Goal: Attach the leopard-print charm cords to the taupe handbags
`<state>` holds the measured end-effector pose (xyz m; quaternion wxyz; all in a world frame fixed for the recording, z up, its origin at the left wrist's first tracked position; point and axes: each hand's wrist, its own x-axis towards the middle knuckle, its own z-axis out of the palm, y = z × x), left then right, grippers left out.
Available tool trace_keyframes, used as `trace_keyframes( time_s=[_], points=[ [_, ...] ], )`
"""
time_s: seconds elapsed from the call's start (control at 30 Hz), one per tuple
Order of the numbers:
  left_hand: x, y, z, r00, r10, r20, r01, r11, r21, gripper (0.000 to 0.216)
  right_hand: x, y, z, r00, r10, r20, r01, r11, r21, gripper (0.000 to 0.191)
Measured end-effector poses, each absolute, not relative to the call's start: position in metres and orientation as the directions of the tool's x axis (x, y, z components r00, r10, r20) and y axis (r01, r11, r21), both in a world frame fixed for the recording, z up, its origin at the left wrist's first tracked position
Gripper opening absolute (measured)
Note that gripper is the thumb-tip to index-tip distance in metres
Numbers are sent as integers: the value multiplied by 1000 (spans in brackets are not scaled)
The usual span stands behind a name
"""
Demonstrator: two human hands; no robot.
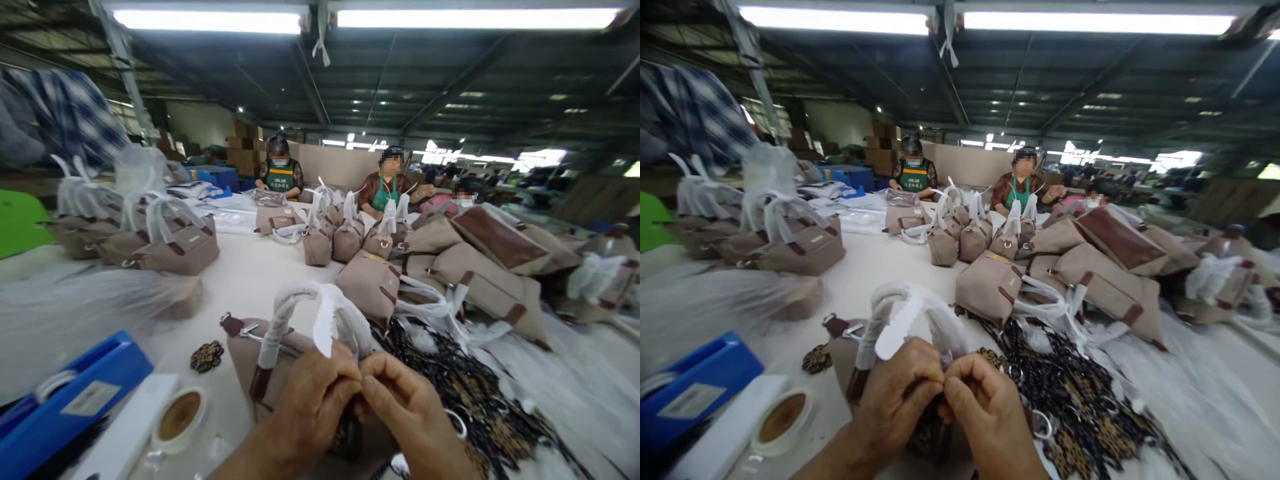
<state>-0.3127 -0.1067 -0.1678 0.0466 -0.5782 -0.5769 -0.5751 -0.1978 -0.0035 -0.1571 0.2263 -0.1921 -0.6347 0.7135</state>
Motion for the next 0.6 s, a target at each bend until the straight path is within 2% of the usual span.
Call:
trace_keyframes(
  time_s=[0.13,0.23,0.33,0.4,0.43,0.5,0.53,0.57,0.6],
  points=[
    [-312,-102,-179,-355,613,706,695,-332,638,20,-202,-6,-171,-807,580,109,-129,7,-992,36],
    [-315,-100,-183,-387,632,671,680,-296,671,17,-204,-2,-173,-789,604,111,-73,88,-993,39],
    [-322,-106,-181,-393,667,632,671,-262,694,12,-197,10,-164,-769,606,206,21,346,-938,31],
    [-330,-115,-181,-405,678,613,656,-252,712,13,-187,21,-157,-727,599,335,106,580,-808,24],
    [-334,-121,-182,-419,674,608,650,-244,719,16,-182,26,-155,-714,592,374,169,664,-729,40],
    [-343,-134,-184,-449,652,611,648,-233,725,23,-173,35,-159,-753,577,317,312,737,-600,79],
    [-346,-140,-186,-444,646,621,658,-235,715,25,-171,39,-164,-794,558,239,359,749,-557,87],
    [-348,-146,-187,-421,653,630,674,-240,699,25,-169,42,-170,-839,524,150,380,759,-529,85],
    [-349,-152,-187,-389,673,629,688,-241,684,25,-169,44,-177,-875,480,67,383,769,-512,75]
  ],
)
